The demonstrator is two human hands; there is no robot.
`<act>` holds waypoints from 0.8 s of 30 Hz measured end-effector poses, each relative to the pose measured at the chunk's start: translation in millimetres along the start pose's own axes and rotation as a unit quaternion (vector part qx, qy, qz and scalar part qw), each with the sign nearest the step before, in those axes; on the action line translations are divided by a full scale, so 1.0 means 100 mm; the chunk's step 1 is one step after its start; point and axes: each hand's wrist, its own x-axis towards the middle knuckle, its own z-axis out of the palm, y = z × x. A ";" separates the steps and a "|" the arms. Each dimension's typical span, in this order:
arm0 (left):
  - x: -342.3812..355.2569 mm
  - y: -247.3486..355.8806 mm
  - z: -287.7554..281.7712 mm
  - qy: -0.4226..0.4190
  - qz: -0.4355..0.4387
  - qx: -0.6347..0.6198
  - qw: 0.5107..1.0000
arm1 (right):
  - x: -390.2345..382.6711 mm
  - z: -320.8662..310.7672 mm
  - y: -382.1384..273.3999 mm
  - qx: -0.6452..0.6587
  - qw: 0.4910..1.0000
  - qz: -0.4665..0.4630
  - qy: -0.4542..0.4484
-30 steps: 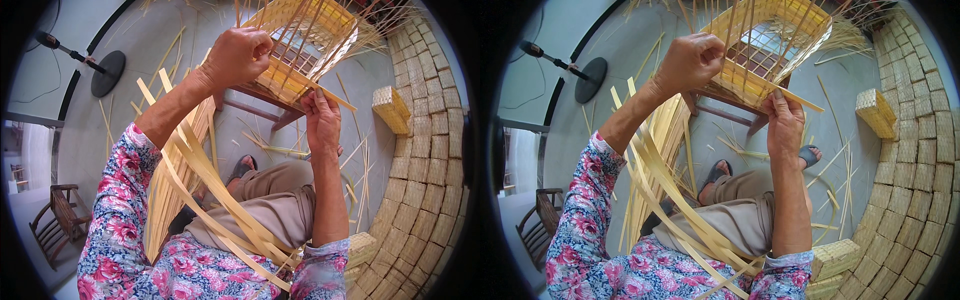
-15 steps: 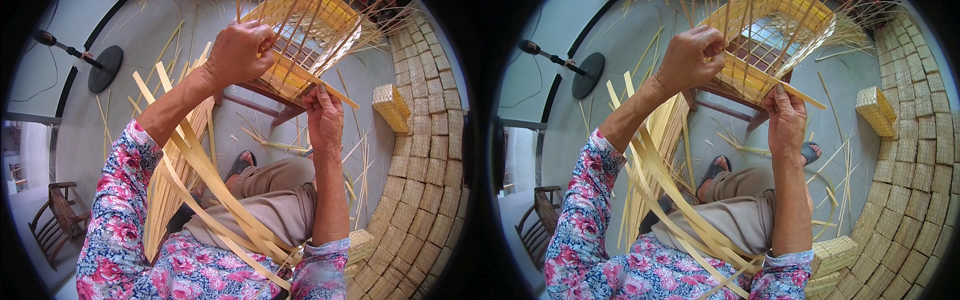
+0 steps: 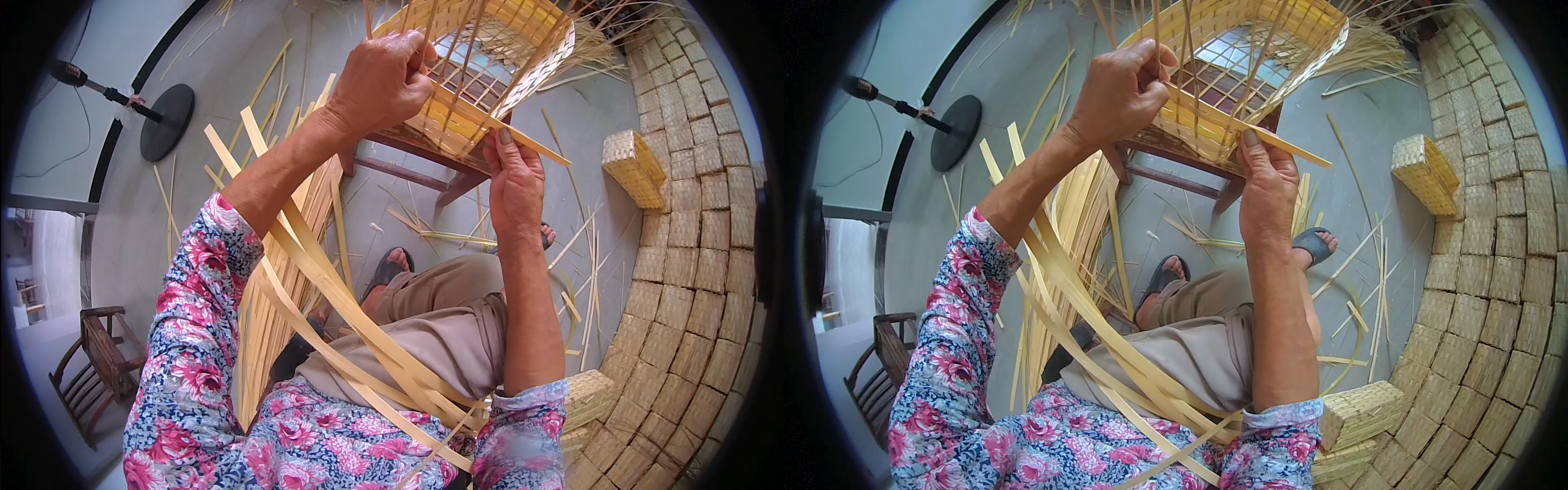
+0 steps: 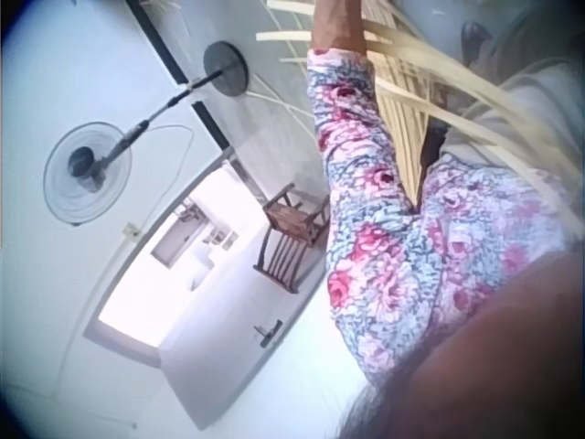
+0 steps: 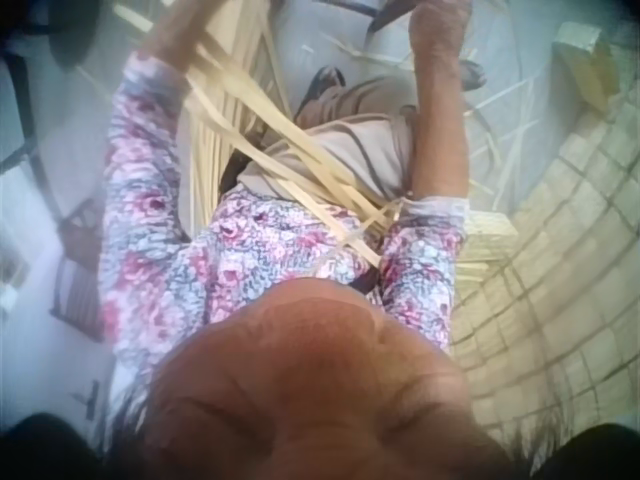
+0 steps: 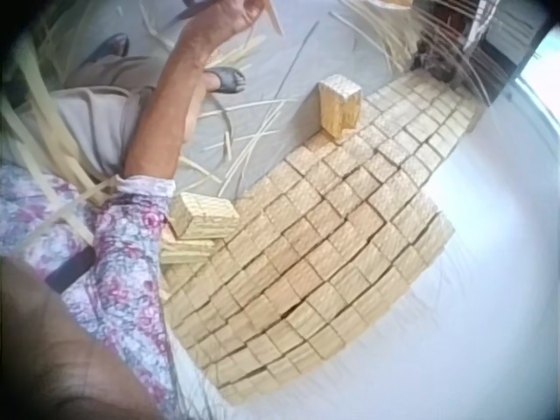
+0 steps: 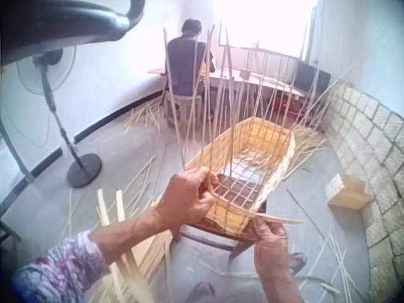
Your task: The person weaves a basket by hand, interlacing thin bamboo strips through a pre-formed frame. They repeatedly pull strips through the structure and tighten the weave to build up the basket walls.
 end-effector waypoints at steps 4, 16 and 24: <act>0.02 0.01 0.00 -0.002 -0.002 0.009 1.000 | 0.00 0.02 0.00 0.004 1.000 -0.009 -0.015; -0.11 -0.08 0.00 0.012 0.006 -0.037 0.999 | 0.02 0.00 -0.01 -0.010 1.000 -0.001 -0.019; -0.42 0.11 -0.08 0.089 -0.054 -0.146 0.984 | 0.05 -0.02 -0.01 -0.018 0.999 0.011 -0.029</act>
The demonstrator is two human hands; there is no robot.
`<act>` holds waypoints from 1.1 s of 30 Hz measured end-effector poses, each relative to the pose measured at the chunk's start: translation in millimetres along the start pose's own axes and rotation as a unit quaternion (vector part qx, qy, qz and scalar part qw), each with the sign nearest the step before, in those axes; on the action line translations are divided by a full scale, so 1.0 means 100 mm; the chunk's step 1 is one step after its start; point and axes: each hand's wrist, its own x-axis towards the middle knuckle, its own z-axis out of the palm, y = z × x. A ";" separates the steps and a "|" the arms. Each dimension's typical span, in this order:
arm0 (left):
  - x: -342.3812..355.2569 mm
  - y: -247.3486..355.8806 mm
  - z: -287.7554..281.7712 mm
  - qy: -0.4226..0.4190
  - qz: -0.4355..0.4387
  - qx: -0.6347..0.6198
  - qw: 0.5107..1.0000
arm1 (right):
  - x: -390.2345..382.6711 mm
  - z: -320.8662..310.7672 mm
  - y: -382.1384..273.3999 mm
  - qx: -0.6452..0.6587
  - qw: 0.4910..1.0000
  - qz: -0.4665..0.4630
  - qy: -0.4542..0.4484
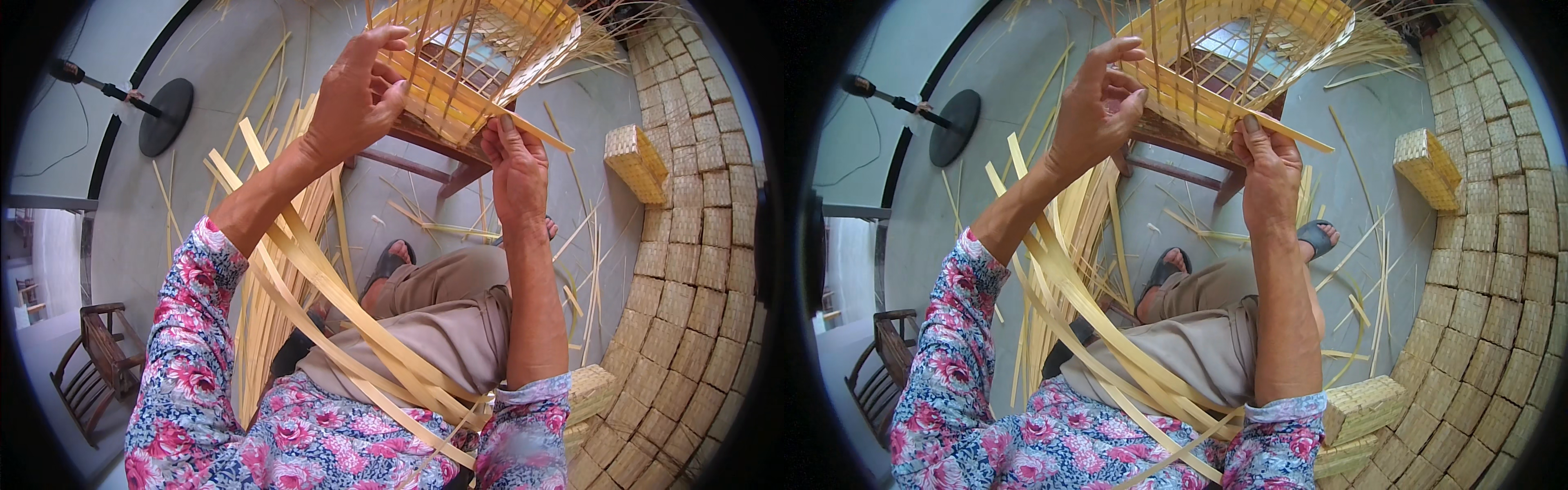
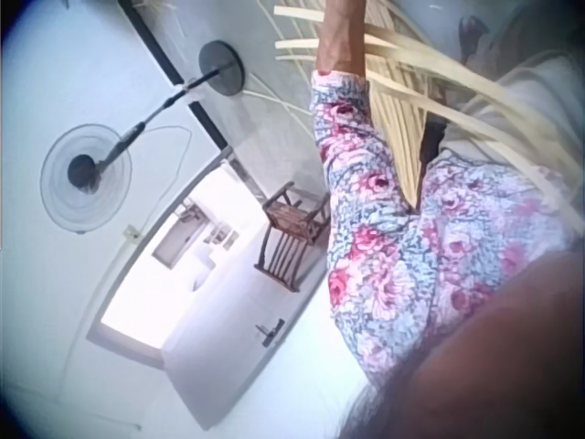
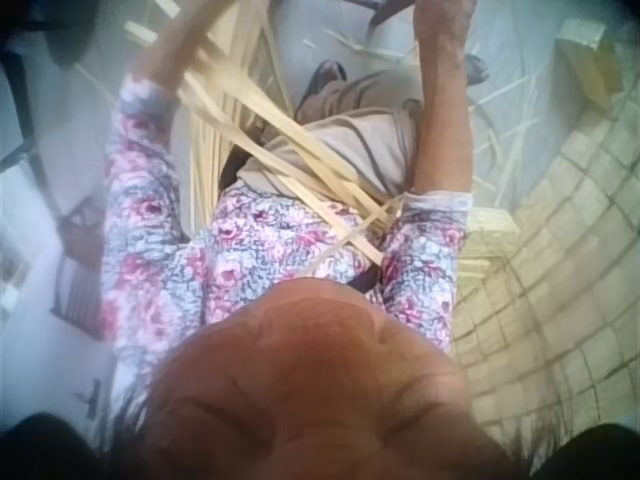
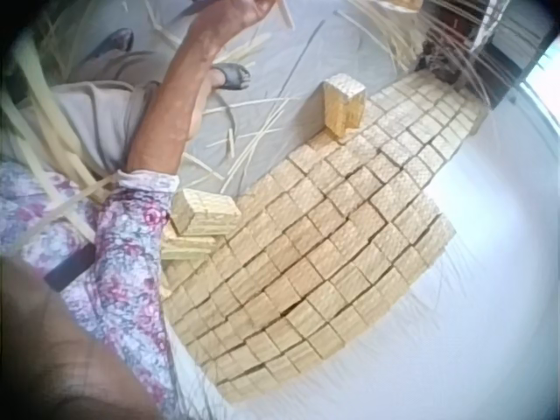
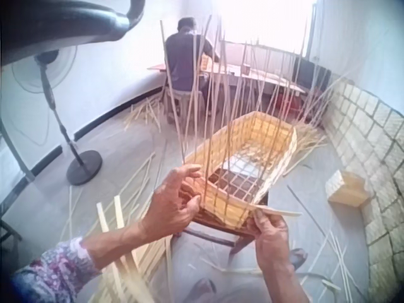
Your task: The person weaves a basket by hand, interlacing thin bamboo strips through a pre-formed frame. They repeatedly pull strips through the structure and tighten the weave to build up the basket walls.
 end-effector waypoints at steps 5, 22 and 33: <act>-0.11 0.07 -0.03 -0.091 0.105 0.059 0.989 | -0.01 0.02 -0.03 0.005 1.000 0.016 -0.009; 0.18 0.15 0.49 -0.161 0.184 0.145 0.959 | -0.04 0.09 -0.05 0.033 0.999 0.038 0.000; 0.25 0.21 0.55 -0.165 0.166 0.162 0.959 | -0.05 0.11 -0.07 0.030 0.999 0.042 0.001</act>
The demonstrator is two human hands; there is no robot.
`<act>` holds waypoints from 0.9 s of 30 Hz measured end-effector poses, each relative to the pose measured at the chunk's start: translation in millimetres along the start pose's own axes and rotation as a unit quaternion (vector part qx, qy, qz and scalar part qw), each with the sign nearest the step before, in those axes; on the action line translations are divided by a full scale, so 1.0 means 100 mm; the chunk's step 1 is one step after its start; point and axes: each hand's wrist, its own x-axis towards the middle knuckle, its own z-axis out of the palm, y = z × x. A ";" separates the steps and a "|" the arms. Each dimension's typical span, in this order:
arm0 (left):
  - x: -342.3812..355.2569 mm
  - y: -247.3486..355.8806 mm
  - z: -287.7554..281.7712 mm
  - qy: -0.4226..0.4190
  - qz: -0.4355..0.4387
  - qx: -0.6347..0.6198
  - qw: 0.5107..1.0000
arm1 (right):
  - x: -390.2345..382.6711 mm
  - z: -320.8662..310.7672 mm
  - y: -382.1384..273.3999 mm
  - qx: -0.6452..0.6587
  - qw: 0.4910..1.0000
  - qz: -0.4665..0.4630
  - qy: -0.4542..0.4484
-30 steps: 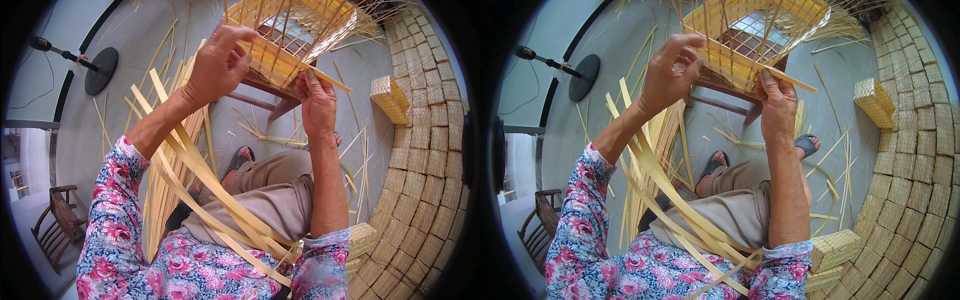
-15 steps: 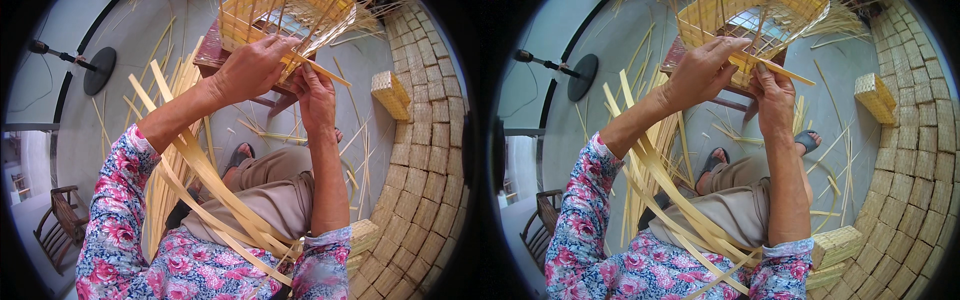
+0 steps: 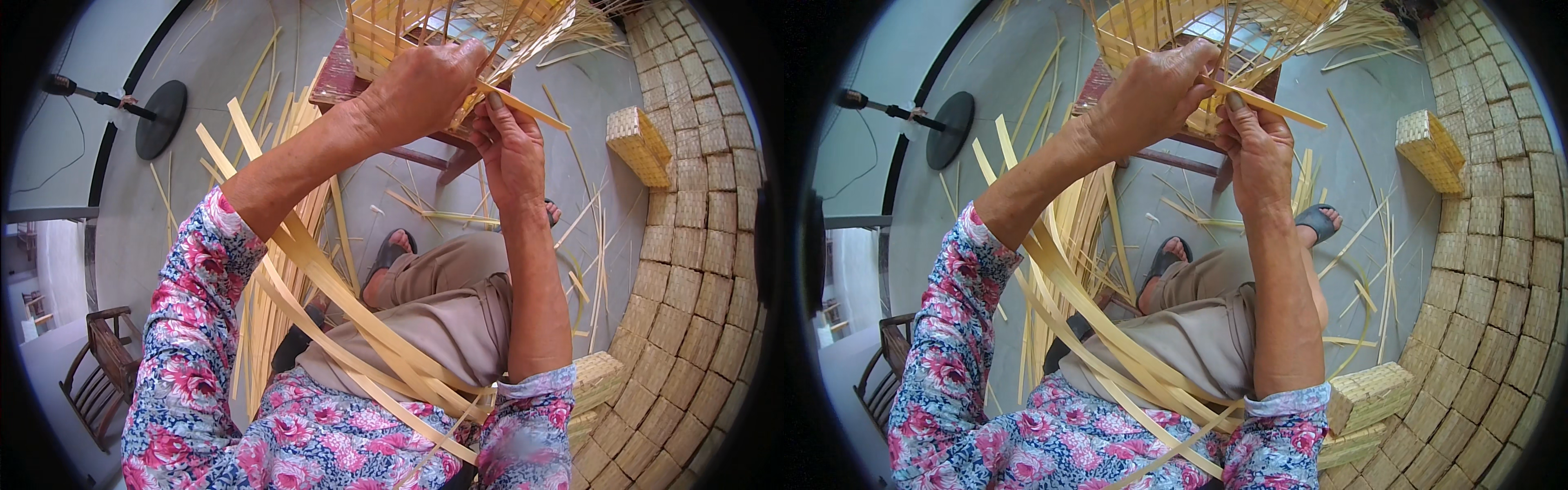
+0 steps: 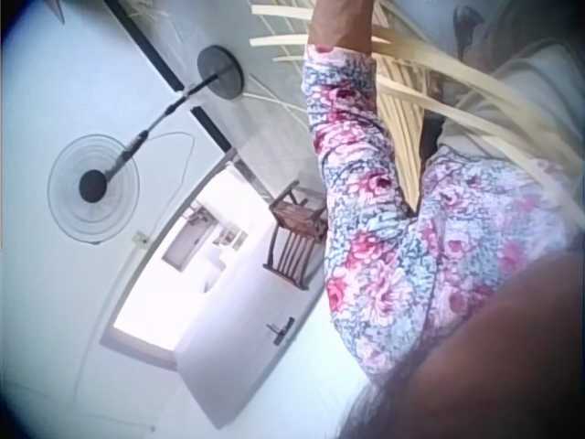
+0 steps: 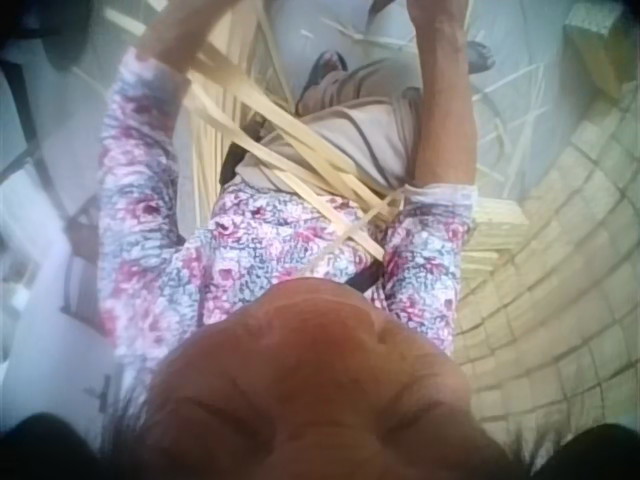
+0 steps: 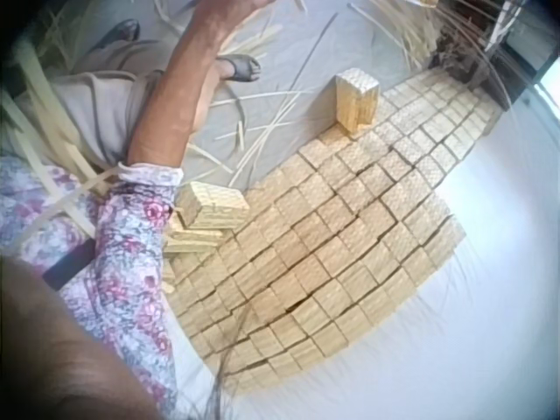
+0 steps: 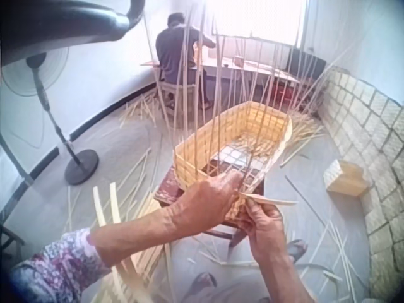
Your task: The person weaves a basket by hand, interlacing thin bamboo strips through a pre-formed frame. They repeatedly pull strips through the structure and tighten the weave to build up the basket walls.
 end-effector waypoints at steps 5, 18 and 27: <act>0.06 -0.03 -0.02 -0.047 -0.009 0.015 0.999 | 0.00 0.00 -0.01 0.001 1.000 0.006 0.003; 0.02 -0.06 0.03 -0.028 -0.021 -0.036 0.999 | -0.01 0.01 -0.04 -0.002 1.000 0.009 -0.005; 0.02 -0.05 0.02 -0.025 -0.010 -0.035 0.999 | 0.00 -0.01 -0.03 0.002 1.000 0.003 -0.019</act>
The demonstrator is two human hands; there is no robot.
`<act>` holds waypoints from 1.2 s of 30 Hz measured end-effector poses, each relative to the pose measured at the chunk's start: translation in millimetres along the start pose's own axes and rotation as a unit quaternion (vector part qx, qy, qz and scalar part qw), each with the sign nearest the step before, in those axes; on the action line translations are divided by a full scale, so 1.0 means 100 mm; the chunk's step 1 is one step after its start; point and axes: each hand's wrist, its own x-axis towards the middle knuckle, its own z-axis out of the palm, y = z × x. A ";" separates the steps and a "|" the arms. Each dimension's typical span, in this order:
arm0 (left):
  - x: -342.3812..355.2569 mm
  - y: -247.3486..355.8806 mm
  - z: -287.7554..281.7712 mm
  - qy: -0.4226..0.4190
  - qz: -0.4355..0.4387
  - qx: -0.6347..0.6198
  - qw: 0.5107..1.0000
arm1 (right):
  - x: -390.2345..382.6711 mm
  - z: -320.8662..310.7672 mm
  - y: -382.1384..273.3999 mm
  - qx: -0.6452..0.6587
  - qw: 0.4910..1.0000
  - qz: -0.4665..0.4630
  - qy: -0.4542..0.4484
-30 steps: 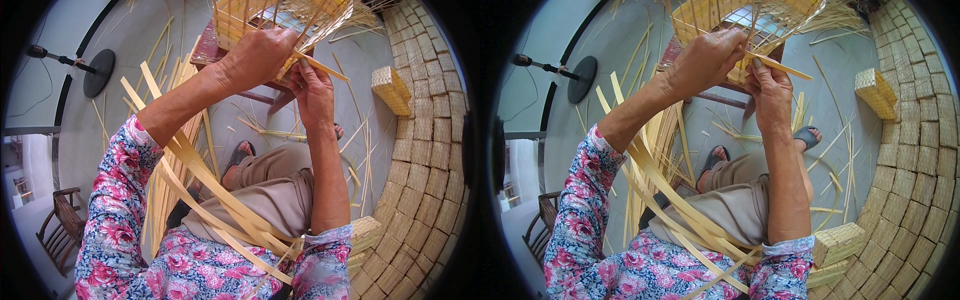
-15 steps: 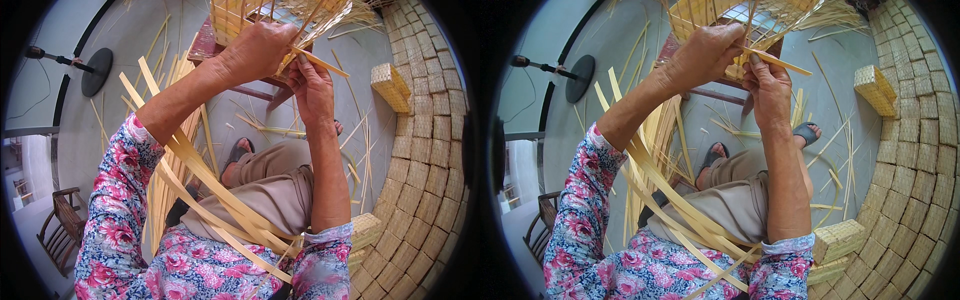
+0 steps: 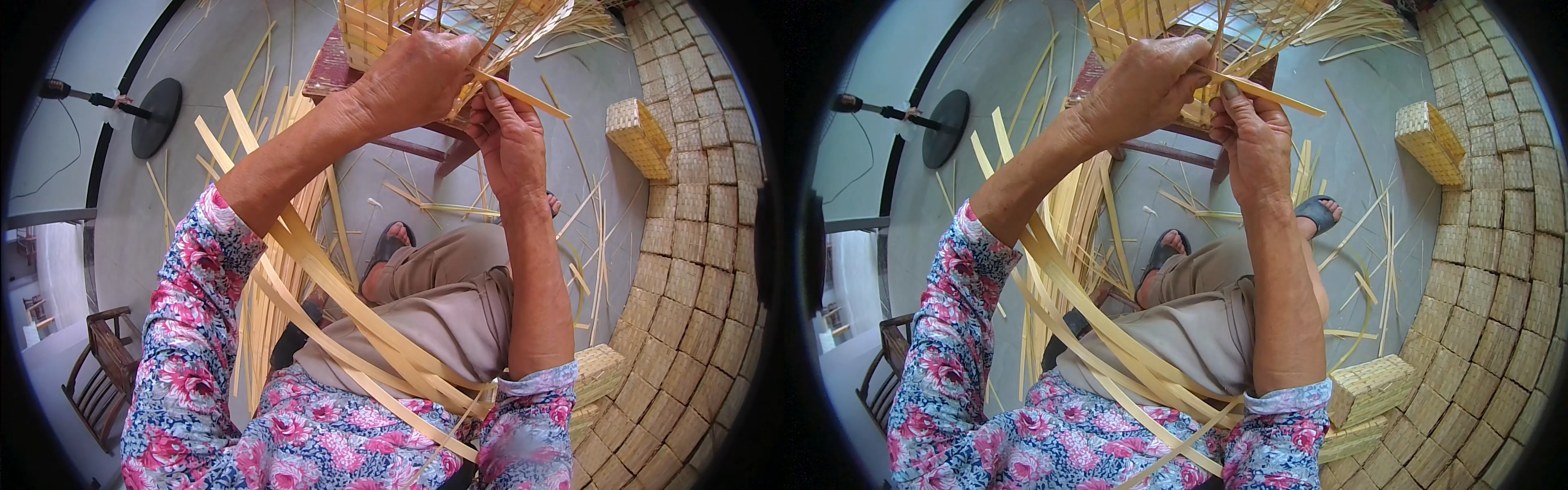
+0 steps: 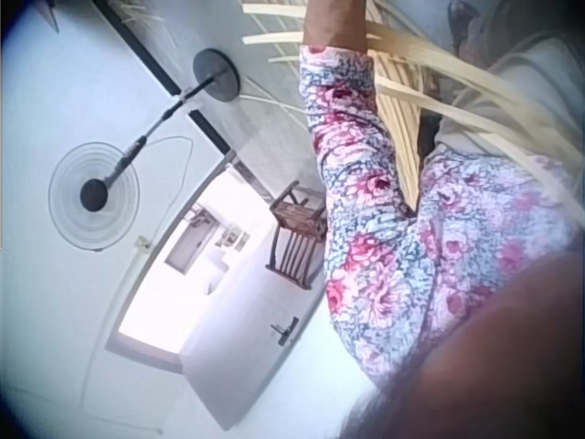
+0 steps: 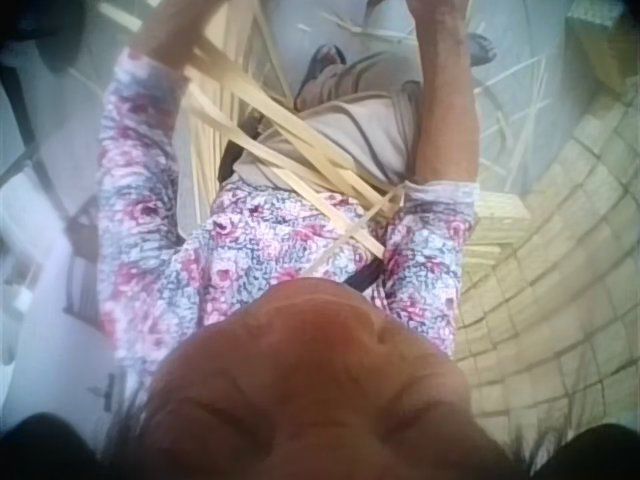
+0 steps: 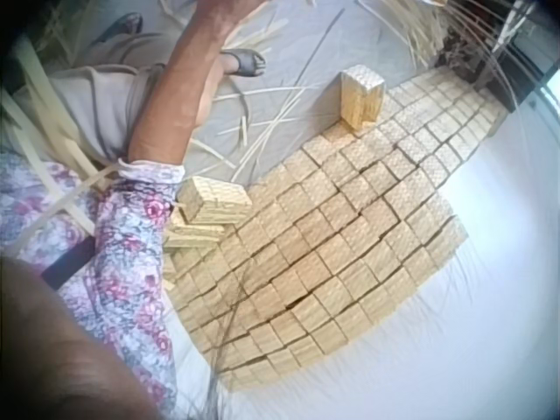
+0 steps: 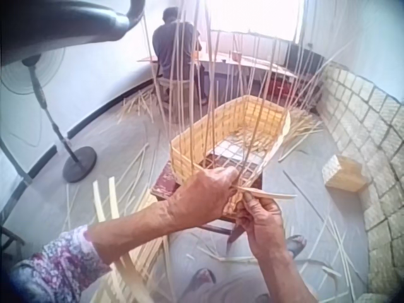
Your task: The person weaves a basket by hand, interlacing thin bamboo strips through a pre-formed frame. They repeatedly pull strips through the structure and tighten the weave to build up the basket walls.
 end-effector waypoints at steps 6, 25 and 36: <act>-0.01 0.00 -0.02 -0.007 0.000 -0.001 1.000 | -0.01 0.00 0.01 -0.004 1.000 -0.004 0.003; -0.03 -0.12 -0.07 0.010 0.025 0.011 1.000 | -0.23 0.20 -0.27 -0.363 0.858 -0.362 0.035; -0.09 -0.05 -0.10 -0.010 0.019 -0.023 0.999 | -0.14 0.06 -0.37 -0.681 0.626 -0.380 0.001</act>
